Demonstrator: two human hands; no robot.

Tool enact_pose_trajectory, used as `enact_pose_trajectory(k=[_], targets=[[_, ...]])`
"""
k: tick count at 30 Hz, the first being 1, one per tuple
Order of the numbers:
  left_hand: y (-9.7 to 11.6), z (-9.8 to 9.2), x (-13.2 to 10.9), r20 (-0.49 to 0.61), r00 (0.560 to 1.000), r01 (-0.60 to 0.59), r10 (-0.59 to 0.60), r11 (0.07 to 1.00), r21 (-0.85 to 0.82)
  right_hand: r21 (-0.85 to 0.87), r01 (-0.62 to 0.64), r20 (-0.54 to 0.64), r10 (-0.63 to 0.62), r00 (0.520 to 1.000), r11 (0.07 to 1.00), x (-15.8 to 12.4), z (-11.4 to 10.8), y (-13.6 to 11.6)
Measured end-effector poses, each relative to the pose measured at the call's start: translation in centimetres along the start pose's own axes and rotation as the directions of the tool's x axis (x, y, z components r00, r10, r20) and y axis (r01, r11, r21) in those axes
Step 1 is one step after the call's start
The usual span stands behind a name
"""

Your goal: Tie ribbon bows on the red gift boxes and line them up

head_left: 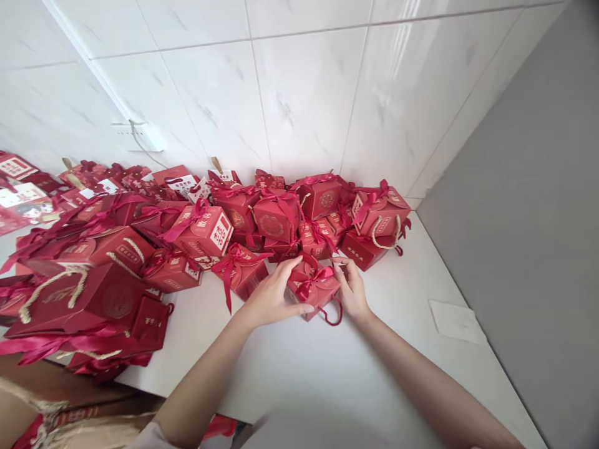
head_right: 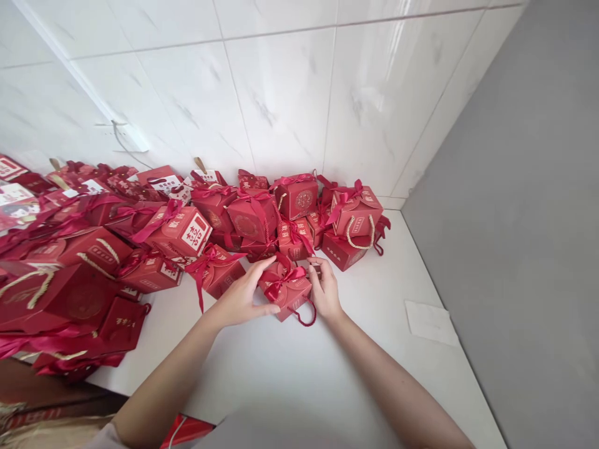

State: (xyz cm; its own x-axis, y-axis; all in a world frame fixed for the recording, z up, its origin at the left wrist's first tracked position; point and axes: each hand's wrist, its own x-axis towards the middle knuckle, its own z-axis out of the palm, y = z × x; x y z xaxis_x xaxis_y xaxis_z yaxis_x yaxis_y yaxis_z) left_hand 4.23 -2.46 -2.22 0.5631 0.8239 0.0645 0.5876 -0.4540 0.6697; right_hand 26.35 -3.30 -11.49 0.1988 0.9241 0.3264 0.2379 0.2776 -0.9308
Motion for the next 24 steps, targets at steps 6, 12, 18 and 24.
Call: enact_pose_trajectory(k=[6,12,18,24], targets=[[-0.9,0.0,2.5,-0.060,0.997,0.041,-0.046,0.996,-0.077,0.060,-0.117,-0.275,0.129,0.953,0.991,-2.2,-1.1,-1.7],[-2.2,1.7,2.1,-0.053,0.989,0.130,-0.138,0.982,-0.136,-0.132,0.283,0.030,-0.282,0.959,0.950,-6.0,-2.3,-3.2],[-2.7,2.0,2.3,-0.410,0.912,-0.039,0.017,0.998,-0.046,-0.301,0.602,0.369,-0.492,0.788,0.739,-4.9,-3.6,-3.7],[-3.3,1.8,2.0,-0.443,0.896,-0.109,-0.022,0.957,-0.269,-0.456,0.383,0.023,-0.419,0.908,0.803,-4.1,-4.4,-2.8]])
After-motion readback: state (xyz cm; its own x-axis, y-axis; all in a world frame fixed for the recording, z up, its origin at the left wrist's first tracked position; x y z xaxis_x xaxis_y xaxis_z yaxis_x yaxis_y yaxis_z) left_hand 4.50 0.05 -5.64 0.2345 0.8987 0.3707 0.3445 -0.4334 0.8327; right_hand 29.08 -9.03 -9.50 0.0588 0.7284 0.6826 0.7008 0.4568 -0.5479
